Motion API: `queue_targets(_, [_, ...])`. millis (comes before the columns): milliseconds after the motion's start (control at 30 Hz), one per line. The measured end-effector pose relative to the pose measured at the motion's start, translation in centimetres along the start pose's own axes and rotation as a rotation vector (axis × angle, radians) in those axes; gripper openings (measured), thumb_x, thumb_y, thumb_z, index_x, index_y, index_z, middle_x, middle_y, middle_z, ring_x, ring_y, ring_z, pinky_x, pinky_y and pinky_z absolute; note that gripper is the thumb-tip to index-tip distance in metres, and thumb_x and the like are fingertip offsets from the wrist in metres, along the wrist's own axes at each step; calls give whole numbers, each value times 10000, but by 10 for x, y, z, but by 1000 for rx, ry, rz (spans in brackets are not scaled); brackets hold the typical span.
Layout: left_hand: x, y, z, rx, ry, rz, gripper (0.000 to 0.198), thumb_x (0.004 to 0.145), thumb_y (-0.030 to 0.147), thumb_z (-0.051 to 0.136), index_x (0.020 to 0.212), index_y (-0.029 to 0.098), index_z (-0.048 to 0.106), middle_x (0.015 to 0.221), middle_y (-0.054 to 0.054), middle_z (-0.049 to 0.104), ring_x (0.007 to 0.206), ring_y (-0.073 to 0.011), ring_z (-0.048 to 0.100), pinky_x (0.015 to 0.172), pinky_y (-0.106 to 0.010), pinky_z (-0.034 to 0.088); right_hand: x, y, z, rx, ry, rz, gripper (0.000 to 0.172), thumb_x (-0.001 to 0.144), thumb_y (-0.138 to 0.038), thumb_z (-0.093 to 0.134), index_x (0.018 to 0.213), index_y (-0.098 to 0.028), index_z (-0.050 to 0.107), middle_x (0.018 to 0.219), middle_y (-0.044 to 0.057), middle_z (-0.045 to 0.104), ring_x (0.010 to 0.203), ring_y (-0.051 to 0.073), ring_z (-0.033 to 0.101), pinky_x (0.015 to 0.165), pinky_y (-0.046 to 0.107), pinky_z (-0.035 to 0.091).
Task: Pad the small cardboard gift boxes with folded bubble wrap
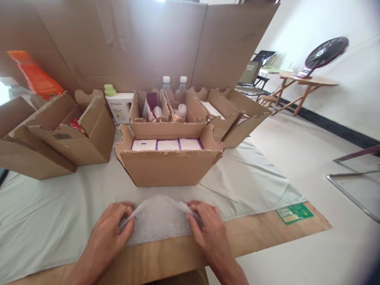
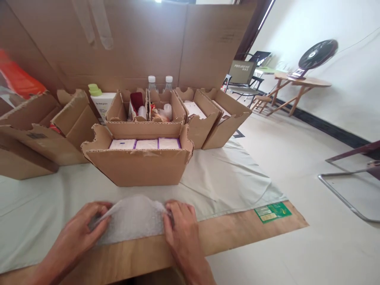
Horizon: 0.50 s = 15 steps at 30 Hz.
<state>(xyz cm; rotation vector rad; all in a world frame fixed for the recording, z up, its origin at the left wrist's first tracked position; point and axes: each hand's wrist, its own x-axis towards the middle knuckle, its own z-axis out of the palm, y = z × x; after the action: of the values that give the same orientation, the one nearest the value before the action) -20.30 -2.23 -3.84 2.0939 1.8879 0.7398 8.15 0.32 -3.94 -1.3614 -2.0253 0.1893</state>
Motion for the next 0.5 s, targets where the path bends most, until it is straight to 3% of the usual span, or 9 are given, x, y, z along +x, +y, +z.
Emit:
queue_targets(100, [-4,12,-12,-108,-94,-179,265,934,449,485,1065,258,612,718,39,659,593,-163,620,577,-267,509,-1,1,-14,35,-49,78,133,961,-242,545,1064,-220,626,897,40,731,752,216,650,680,330,513])
queue_targets(167, [-4,13,-16,-125,-109,-245,506,915,470,509,1362,234,504,713,52,652,553,-155,594,566,-269,500,0,6,-17,4,-120,145,313,933,-287,576,1231,-199,610,933,59,744,752,235,661,685,355,528])
queue_targets(233, [-5,9,-17,-146,-120,-272,669,927,468,507,1525,216,344,740,50,656,560,-149,595,568,-264,505,1,11,-16,12,-198,228,472,911,-322,585,1358,-173,559,917,65,746,724,237,666,680,370,540])
queue_targets(333, [-12,3,-17,-195,-112,-223,616,948,463,511,1512,239,405,754,35,646,609,-145,624,589,-251,537,-2,16,-14,68,-244,276,514,913,-335,564,1400,-171,545,915,64,742,726,227,674,697,373,561])
queue_targets(500, [-31,2,-5,-194,-28,-49,295,956,353,534,1207,279,671,928,-30,754,736,-173,727,635,-248,606,-6,15,-15,24,-236,125,490,915,-234,512,1402,-209,562,1041,93,756,821,241,707,746,392,583])
